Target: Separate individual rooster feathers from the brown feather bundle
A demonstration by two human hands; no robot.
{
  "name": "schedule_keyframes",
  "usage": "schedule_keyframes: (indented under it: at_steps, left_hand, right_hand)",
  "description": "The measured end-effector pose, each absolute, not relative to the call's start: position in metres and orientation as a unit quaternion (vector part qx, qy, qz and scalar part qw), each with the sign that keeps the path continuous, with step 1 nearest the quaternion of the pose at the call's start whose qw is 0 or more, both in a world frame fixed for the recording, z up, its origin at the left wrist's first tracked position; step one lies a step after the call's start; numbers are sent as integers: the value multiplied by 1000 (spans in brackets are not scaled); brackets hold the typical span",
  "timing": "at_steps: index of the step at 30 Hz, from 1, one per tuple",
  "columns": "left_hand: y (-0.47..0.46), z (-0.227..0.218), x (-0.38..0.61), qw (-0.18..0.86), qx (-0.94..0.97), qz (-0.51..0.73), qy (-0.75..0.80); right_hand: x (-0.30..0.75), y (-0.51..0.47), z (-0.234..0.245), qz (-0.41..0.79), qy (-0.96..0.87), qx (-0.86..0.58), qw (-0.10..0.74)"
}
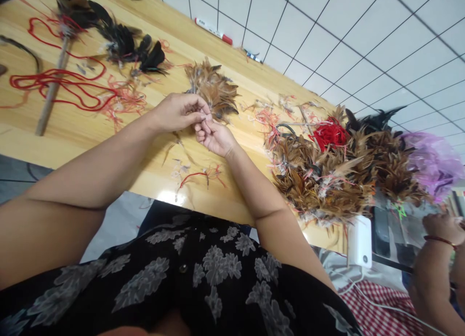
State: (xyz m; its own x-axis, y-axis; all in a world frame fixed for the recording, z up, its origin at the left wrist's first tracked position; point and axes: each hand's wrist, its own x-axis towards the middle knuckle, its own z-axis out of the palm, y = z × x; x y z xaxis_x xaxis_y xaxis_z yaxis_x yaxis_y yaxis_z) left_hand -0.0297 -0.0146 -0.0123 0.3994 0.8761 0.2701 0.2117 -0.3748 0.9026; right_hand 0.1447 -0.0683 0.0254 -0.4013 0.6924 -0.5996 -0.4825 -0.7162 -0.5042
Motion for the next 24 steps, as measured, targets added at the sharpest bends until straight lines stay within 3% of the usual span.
schedule_keyframes:
  at_steps: [11, 20, 24]
  left_hand:
    - [-16, -21, -22, 423, 694, 426, 397]
    - [-17, -19, -21, 292, 742, 403, 449]
    - [-31, 5, -14, 257, 761, 337, 492]
  right_hand:
    - [148, -66, 21, 839, -115, -395, 355]
    - [145, -60, 13, 845, -88, -386, 359]
    - [143, -61, 7, 853, -66, -375, 357]
